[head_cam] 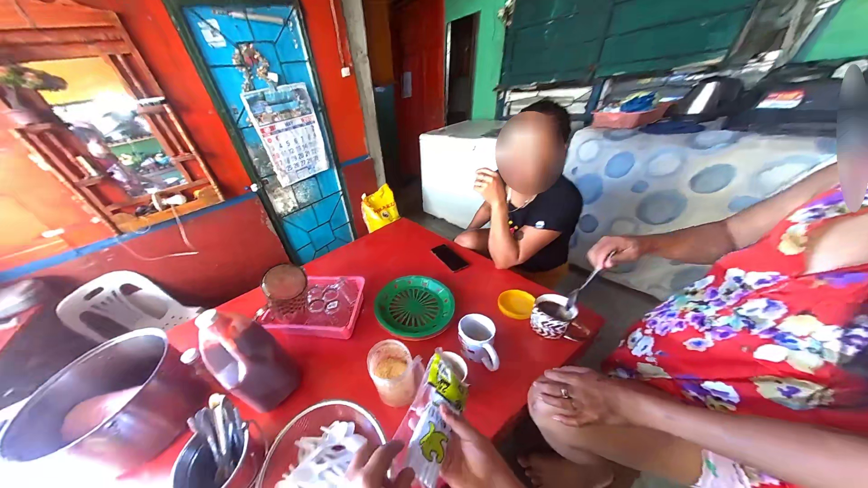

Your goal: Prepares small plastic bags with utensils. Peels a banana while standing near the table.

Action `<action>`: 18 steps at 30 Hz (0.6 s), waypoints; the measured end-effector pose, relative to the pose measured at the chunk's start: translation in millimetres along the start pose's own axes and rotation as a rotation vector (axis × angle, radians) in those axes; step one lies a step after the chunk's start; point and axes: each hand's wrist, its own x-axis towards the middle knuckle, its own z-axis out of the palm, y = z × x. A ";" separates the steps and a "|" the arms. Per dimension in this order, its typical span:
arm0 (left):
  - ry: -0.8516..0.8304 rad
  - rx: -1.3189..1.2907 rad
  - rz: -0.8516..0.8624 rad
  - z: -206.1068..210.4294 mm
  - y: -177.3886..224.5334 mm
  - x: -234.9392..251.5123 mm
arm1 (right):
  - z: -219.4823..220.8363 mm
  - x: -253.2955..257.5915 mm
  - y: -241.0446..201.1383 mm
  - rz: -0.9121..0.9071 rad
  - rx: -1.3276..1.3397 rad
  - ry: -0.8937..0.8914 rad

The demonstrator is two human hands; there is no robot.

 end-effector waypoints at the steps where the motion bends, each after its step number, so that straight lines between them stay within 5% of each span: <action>1: -0.038 0.003 -0.012 0.8 0.2 -0.2 | -0.2 0.3 -0.2 0.006 0.008 -0.003; 5: -0.079 -0.017 -0.029 5.4 1.2 -3.2 | -1.1 1.3 0.8 -0.003 0.015 -0.034; 9: 0.078 -0.055 -0.003 -25.7 -11.4 1.3 | 0.4 -0.5 -3.7 0.002 -0.035 0.054; 13: 0.257 0.155 -0.243 -76.0 -72.4 15.7 | -7.3 0.9 -15.4 -0.022 0.009 0.036; 15: 0.075 0.270 -0.429 -89.1 -105.4 12.9 | -5.1 1.9 -14.6 -0.023 0.006 0.032; 18: -0.160 0.377 -0.366 -66.2 -140.9 4.7 | 1.4 -1.3 -16.2 -0.043 -0.055 0.047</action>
